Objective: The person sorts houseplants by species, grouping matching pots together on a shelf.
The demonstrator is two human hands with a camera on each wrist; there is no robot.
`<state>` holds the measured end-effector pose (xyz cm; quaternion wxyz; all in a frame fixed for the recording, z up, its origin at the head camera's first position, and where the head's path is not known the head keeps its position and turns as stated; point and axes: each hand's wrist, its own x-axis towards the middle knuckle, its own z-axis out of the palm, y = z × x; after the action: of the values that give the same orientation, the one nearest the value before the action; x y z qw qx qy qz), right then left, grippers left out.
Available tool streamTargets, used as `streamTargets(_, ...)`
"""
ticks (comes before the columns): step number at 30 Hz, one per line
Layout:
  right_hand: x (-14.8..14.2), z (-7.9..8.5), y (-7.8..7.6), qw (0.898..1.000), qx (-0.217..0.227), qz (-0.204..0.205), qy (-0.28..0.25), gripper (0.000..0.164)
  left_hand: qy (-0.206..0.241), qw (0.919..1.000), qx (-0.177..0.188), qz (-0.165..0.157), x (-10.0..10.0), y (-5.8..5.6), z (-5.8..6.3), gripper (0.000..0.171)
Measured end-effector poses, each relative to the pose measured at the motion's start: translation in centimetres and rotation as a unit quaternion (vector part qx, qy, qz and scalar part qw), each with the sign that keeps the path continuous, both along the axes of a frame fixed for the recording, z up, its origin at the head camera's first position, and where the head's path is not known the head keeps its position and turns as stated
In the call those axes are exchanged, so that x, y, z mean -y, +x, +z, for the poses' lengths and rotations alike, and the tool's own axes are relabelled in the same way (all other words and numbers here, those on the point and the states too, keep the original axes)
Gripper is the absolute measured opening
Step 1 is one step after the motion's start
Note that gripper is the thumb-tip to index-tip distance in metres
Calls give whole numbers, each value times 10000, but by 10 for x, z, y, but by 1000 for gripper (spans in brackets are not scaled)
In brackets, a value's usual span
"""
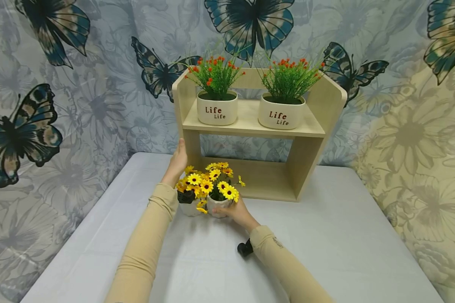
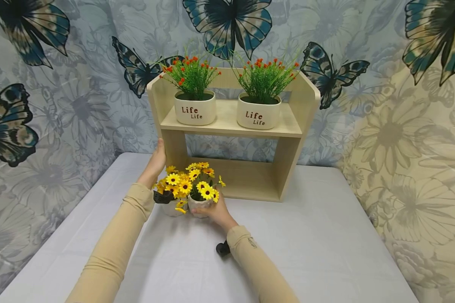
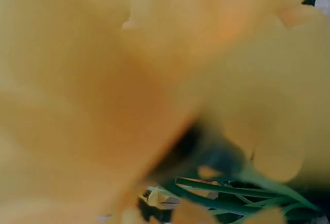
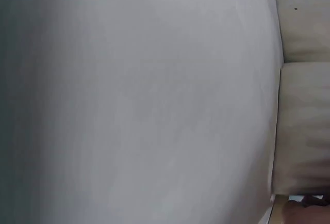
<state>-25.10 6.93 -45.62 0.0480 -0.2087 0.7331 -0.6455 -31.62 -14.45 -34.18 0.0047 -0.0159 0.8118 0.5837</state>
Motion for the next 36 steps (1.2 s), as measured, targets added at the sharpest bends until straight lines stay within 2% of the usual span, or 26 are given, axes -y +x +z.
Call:
streamTargets(5, 5, -4, -1, 9983, 541, 59, -208, 70, -33, 10000, 48, 6, 1, 1, 0, 89)
streamTargets(8, 6, -5, -1, 9972, 683, 51, -284, 70, -41, 10000, 90, 3, 1, 1, 0, 90)
streamTargets(22, 13, -5, 2, 9978, 312, -358, -465, 71, -16, 10000, 49, 1, 0, 0, -1, 89)
streamTargets(36, 11, -5, 3, 9968, 630, -473, -142, 65, 30, 9999, 160, 42, 0, 0, -3, 91)
